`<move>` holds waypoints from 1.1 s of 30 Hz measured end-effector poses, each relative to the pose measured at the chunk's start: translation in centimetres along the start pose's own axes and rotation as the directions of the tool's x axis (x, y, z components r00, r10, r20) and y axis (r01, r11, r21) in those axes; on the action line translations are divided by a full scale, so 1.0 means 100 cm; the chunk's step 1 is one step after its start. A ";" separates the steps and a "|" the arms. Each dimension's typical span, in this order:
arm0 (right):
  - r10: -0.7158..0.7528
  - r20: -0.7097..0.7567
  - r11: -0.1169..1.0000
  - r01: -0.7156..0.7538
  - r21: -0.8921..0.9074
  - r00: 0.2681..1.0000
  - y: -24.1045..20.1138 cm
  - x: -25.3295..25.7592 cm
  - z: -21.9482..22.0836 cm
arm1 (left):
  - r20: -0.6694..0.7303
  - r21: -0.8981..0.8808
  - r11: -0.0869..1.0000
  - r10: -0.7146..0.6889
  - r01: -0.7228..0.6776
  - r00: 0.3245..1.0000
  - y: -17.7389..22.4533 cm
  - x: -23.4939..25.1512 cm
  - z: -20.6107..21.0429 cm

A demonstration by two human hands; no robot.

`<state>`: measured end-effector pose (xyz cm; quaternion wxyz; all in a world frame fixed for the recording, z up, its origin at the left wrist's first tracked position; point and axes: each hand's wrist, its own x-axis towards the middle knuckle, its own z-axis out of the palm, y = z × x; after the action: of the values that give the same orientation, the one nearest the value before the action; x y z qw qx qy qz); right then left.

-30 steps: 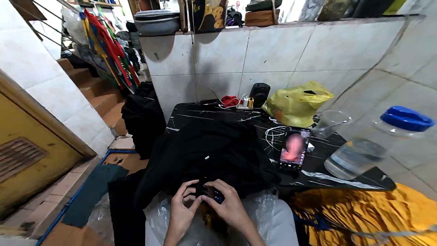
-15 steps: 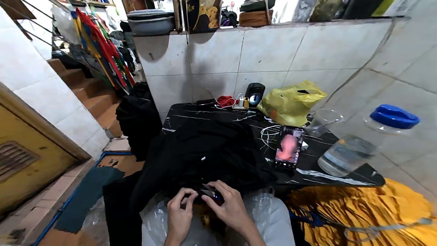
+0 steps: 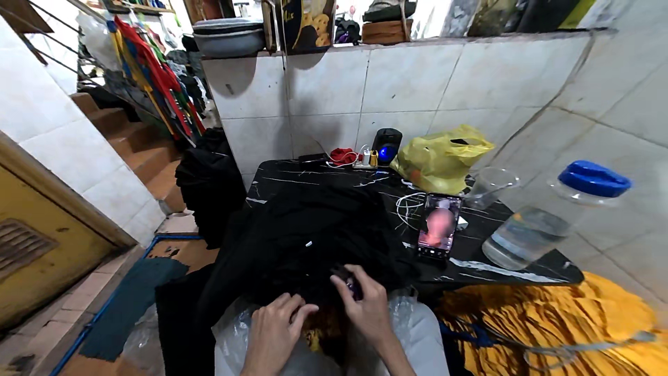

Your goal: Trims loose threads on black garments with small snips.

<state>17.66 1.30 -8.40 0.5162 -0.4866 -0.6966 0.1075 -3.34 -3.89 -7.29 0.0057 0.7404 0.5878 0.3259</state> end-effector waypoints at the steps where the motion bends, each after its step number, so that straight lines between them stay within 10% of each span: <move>1: 0.040 -0.044 0.999 -0.040 0.019 0.998 0.005 0.007 -0.004 | -0.053 -0.024 0.999 0.039 -0.040 0.998 0.006 0.010 0.002; 8: 0.187 -0.016 0.955 -0.178 0.236 0.982 0.035 0.027 -0.008 | -0.124 -0.046 0.941 0.328 -0.336 0.936 0.020 0.094 0.061; 15: 0.071 0.160 0.974 -0.033 -0.226 0.985 0.029 0.032 -0.021 | -0.074 -0.489 0.864 0.096 -0.120 0.993 0.001 0.111 0.056; 22: 0.009 0.130 0.962 0.027 -0.272 0.991 0.015 0.039 0.010 | -0.024 -0.533 0.838 0.123 -0.117 0.992 0.002 0.103 0.042; 27: 0.202 0.084 0.971 -0.189 -0.143 0.976 0.019 0.044 -0.004 | 0.374 -0.284 0.958 0.144 -0.035 0.916 0.006 0.087 0.008; 33: 0.203 0.144 0.978 -0.194 -0.076 0.969 0.026 0.039 -0.004 | 0.099 -0.023 0.999 -0.023 0.026 0.995 0.025 0.080 0.049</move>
<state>19.51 5.55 -7.58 0.4336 -0.5598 -0.6844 0.1738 2.01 4.19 -6.40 0.0476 0.7483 0.5919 0.2957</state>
